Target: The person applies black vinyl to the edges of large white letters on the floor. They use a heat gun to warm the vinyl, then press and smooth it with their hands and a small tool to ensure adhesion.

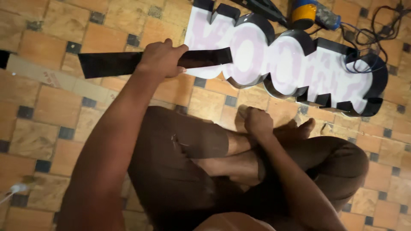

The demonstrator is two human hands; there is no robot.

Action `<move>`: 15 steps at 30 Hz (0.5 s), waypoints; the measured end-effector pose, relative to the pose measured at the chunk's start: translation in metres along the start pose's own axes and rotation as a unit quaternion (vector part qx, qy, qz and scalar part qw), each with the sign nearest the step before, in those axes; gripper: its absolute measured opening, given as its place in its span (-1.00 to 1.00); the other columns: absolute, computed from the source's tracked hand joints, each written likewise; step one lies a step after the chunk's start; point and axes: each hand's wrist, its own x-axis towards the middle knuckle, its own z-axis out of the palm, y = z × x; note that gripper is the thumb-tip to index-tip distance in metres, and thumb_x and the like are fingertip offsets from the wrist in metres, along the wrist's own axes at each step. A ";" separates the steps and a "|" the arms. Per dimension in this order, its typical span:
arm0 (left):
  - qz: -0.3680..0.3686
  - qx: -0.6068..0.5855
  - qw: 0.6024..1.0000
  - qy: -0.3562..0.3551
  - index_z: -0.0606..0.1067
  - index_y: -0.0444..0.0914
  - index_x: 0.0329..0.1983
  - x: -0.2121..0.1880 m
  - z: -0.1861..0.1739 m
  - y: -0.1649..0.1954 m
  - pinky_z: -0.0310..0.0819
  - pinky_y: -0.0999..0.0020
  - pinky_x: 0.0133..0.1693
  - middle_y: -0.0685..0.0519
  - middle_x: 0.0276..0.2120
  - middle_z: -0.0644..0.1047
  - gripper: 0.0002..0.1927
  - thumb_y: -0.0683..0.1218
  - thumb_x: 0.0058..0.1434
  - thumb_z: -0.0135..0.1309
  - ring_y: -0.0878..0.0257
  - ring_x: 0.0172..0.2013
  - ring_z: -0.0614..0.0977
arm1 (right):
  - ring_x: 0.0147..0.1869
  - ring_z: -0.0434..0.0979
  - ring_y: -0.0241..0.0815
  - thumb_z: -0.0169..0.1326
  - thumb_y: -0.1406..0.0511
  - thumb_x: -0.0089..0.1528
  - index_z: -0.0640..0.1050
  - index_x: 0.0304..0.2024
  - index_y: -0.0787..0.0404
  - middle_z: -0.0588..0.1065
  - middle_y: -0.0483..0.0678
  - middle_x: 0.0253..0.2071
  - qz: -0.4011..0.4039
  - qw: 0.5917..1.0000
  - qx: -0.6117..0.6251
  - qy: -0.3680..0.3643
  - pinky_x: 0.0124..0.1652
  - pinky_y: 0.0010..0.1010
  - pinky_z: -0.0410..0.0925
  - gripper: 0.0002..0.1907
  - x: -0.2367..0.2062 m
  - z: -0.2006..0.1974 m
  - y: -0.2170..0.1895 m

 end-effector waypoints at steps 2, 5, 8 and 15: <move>-0.021 0.013 0.999 -0.033 0.41 0.01 0.27 0.004 0.005 0.001 0.50 0.00 -0.02 -0.14 -0.01 0.54 -0.39 0.23 0.19 0.25 -0.08 0.04 0.59 | -0.14 0.64 0.21 0.15 0.22 0.25 0.57 -0.11 0.18 0.60 0.16 -0.16 -0.036 0.999 -0.013 -0.002 -0.16 0.01 0.49 -0.78 -0.007 -0.014 -0.020; -0.041 0.019 0.997 -0.068 0.41 0.07 0.29 0.015 0.016 0.005 0.50 -0.02 0.00 -0.10 0.00 0.56 -0.39 0.22 0.19 0.26 -0.05 0.09 0.57 | 0.04 0.57 0.17 0.18 0.26 0.18 0.57 0.06 0.08 0.55 0.12 0.05 -0.297 0.947 0.123 0.002 -0.02 -0.08 0.46 -0.63 -0.005 -0.030 -0.059; -0.052 0.005 0.998 -0.045 0.35 0.14 0.33 0.018 0.031 0.004 0.48 0.00 0.01 -0.10 0.01 0.55 -0.31 0.24 0.13 0.29 -0.05 0.07 0.57 | 0.22 0.45 0.20 0.11 0.31 0.10 0.50 0.24 0.11 0.43 0.19 0.24 -0.475 0.877 0.071 0.007 0.11 -0.09 0.36 -0.40 0.030 -0.036 -0.091; -0.057 -0.059 0.996 -0.042 0.35 0.23 0.36 0.021 0.040 0.002 0.48 0.06 0.10 -0.05 0.08 0.54 -0.27 0.22 0.10 0.33 -0.02 0.13 0.56 | 0.51 0.26 0.06 -0.08 0.28 0.33 0.35 0.38 0.27 0.29 0.12 0.43 -0.574 0.802 0.142 -0.086 0.48 -0.15 0.13 -0.46 0.077 0.039 -0.136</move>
